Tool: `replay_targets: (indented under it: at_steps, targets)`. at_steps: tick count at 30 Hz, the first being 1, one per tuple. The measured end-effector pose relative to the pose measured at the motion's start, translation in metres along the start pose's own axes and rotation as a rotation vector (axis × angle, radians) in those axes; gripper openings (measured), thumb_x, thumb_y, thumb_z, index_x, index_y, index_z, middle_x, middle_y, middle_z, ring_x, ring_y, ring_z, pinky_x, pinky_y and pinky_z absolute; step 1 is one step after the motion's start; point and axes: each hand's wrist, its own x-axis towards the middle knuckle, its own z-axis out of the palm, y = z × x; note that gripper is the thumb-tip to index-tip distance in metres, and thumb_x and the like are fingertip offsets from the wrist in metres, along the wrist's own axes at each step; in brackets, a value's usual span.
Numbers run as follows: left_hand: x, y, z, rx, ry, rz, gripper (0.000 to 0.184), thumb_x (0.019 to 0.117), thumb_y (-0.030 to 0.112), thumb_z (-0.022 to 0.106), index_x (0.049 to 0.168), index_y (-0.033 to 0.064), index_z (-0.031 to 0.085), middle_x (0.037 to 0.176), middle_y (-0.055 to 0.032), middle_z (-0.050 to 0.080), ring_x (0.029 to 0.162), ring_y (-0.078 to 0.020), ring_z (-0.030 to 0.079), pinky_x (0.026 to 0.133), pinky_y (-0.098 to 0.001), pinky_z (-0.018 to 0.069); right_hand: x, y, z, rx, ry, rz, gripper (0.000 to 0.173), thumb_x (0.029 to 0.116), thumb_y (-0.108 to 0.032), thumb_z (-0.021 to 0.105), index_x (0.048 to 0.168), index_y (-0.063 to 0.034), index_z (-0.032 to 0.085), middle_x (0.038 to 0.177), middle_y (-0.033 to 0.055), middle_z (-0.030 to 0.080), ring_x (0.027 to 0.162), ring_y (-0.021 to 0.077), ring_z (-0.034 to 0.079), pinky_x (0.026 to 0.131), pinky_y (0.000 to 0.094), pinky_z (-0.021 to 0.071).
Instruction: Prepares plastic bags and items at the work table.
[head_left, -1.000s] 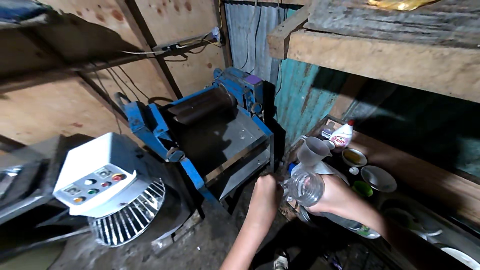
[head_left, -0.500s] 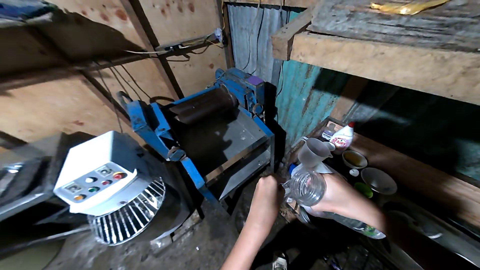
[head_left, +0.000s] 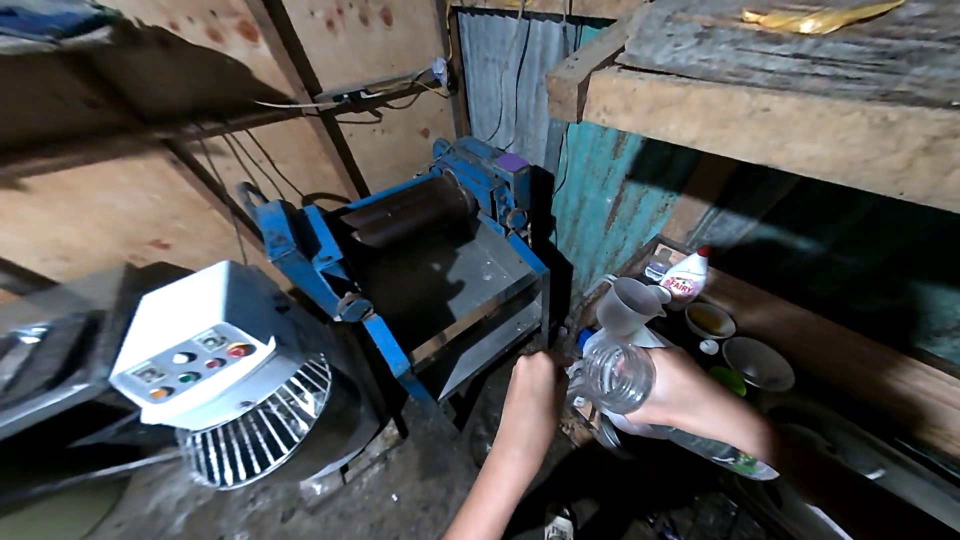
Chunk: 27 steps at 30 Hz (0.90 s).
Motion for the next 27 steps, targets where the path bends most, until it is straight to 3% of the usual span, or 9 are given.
replay_targets:
  at_steps: [18, 27]
  targets:
    - [-0.0035, -0.0032, 0.0001, -0.019, 0.041, 0.025, 0.024, 0.0957, 0.003, 0.059, 0.109, 0.0057, 0.078, 0.096, -0.0116, 0.075, 0.088, -0.0214, 0.072, 0.084, -0.0360, 0.0564, 0.0009, -0.0018, -0.0030, -0.080, 0.012, -0.039, 0.059, 0.0589, -0.041, 0.091, 0.104, -0.0080, 0.072, 0.095, 0.0082, 0.074, 0.094, 0.0234, 0.072, 0.084, 0.0503, 0.0571]
    - [-0.0030, -0.0026, 0.0005, -0.039, 0.034, 0.021, 0.025, 0.0956, 0.002, 0.058, 0.110, 0.0053, 0.078, 0.096, -0.0126, 0.075, 0.088, -0.0224, 0.072, 0.084, -0.0365, 0.0563, 0.0011, -0.0022, -0.0087, -0.072, -0.009, -0.036, 0.061, 0.0596, -0.040, 0.092, 0.105, -0.0046, 0.071, 0.097, 0.0118, 0.074, 0.096, 0.0268, 0.071, 0.086, 0.0521, 0.0562]
